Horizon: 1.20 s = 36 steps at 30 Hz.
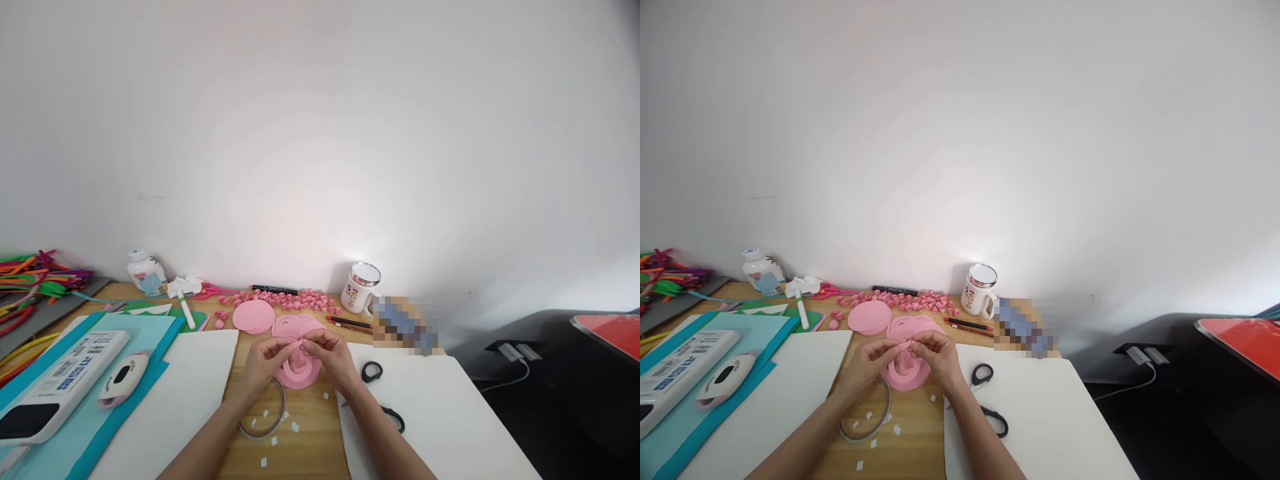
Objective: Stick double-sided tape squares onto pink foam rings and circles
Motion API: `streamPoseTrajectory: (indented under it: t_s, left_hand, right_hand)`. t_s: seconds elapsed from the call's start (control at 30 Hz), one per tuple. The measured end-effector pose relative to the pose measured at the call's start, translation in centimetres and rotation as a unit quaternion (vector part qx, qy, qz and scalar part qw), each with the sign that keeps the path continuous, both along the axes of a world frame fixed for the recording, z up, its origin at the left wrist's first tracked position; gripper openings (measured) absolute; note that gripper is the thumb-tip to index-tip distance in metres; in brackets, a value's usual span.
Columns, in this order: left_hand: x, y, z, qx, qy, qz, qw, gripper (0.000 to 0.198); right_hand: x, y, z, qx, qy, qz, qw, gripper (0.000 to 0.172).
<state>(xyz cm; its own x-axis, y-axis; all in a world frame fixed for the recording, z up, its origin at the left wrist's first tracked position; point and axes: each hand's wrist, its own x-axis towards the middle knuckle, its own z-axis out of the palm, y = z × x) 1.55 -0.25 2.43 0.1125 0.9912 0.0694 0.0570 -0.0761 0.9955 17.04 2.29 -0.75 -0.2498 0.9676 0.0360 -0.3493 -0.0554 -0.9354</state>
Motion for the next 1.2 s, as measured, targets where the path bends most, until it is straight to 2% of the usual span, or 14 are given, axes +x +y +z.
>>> streamPoseTrajectory:
  t_s: [0.33, 0.5, 0.77, 0.93, 1.2]
  left_hand:
    - [-0.04, -0.04, -0.34, -0.01, -0.001, -0.02, 1.0, 0.02]
    - [-0.05, 0.01, -0.22, -0.004, -0.001, -0.005, 1.0, 0.019]
    - [-0.14, -0.02, -0.45, -0.004, 0.012, -0.036, 0.999, 0.022]
    - [-0.13, 0.01, -0.5, -0.007, 0.011, -0.015, 1.0, 0.021]
    - [-0.2, 0.12, -0.6, -0.003, 0.014, -0.016, 1.0, 0.023]
  right_hand:
    - [-0.2, -0.12, 0.11, 0.008, -0.019, -0.014, 1.0, 0.018]
    - [-0.13, -0.19, 0.25, 0.004, -0.04, -0.003, 0.999, 0.021]
    - [-0.17, -0.18, 0.08, 0.003, -0.007, 0.009, 1.0, 0.019]
    - [-0.17, -0.17, 0.1, 0.0, -0.01, -0.013, 1.0, 0.021]
    - [-0.22, -0.02, -0.17, -0.009, -0.016, -0.002, 1.0, 0.023]
